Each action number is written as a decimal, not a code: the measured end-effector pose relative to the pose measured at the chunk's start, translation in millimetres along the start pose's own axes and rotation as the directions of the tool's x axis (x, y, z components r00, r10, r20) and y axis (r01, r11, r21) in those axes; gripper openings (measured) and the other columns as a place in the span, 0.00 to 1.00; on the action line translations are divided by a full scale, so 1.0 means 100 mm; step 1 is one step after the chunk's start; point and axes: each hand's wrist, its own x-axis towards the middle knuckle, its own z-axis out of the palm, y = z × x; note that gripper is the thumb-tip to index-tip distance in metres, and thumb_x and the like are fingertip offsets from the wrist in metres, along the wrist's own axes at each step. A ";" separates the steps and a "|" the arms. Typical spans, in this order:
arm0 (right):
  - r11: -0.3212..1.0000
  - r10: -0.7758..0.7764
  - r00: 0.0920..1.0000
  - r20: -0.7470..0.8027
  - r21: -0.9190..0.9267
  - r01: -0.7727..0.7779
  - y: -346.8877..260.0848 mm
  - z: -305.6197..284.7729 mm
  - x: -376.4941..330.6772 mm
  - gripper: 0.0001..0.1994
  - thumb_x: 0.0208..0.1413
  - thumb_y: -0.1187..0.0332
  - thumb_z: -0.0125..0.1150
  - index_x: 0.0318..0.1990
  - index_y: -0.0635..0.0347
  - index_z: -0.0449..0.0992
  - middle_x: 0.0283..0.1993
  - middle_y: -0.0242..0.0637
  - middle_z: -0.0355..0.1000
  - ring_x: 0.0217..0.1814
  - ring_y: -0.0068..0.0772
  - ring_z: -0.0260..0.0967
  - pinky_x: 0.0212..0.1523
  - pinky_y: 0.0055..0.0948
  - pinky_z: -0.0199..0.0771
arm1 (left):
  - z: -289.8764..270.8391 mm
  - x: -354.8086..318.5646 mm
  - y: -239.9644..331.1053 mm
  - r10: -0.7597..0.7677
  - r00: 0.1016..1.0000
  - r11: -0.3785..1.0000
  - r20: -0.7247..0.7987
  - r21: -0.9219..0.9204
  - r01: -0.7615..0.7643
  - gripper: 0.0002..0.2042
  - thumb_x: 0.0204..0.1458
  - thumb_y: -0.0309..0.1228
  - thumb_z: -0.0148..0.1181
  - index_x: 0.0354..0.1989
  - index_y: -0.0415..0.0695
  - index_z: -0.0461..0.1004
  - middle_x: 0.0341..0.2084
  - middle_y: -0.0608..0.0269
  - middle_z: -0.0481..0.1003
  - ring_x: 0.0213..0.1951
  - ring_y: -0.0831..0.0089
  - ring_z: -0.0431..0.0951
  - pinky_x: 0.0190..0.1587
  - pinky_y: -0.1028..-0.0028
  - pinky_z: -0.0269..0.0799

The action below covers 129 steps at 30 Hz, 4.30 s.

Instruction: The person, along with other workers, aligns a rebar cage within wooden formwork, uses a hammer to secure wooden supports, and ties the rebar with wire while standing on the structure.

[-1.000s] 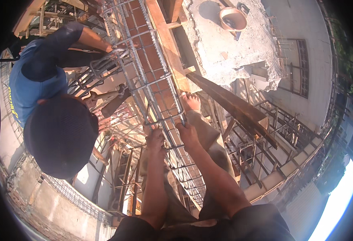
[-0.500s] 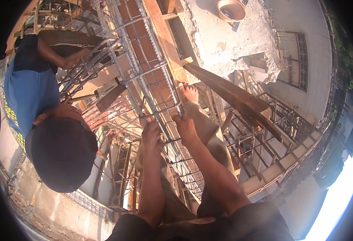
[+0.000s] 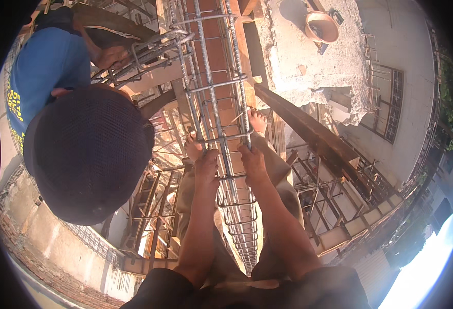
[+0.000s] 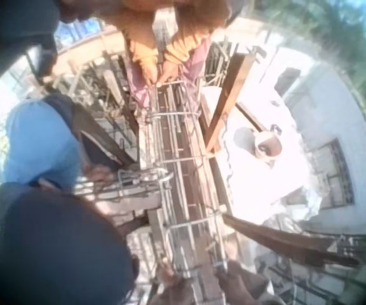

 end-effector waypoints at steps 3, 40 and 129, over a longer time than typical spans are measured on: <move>0.998 0.052 0.998 -0.033 0.037 -0.051 -0.06 0.03 -0.06 0.14 0.51 0.56 0.63 0.32 0.58 0.72 0.23 0.27 0.59 0.24 0.25 0.53 0.28 0.32 0.55 | -0.07 0.05 -0.03 -0.007 1.000 1.000 0.028 -0.029 0.008 0.14 0.47 0.26 0.63 0.43 0.42 0.71 0.22 0.74 0.63 0.25 0.80 0.63 0.28 0.74 0.58; 0.995 -0.068 0.996 -0.053 0.063 0.071 0.00 0.09 -0.02 0.14 0.55 0.58 0.64 0.27 0.55 0.68 0.25 0.24 0.57 0.28 0.20 0.50 0.31 0.27 0.52 | -0.05 0.13 0.04 -0.015 1.000 0.998 0.012 0.069 0.014 0.04 0.53 0.30 0.58 0.30 0.49 0.70 0.19 0.77 0.63 0.19 0.87 0.57 0.21 0.82 0.50; 0.365 -0.699 0.715 -0.036 -0.877 0.313 -2.07 -1.55 -2.36 0.13 0.54 0.69 0.63 0.47 0.58 0.76 0.48 0.44 0.71 0.48 0.48 0.74 0.46 0.42 0.75 | -0.23 0.67 -0.44 -0.050 0.998 0.999 0.027 -0.006 0.050 0.02 0.53 0.26 0.59 0.31 0.48 0.72 0.20 0.74 0.63 0.22 0.82 0.62 0.24 0.77 0.54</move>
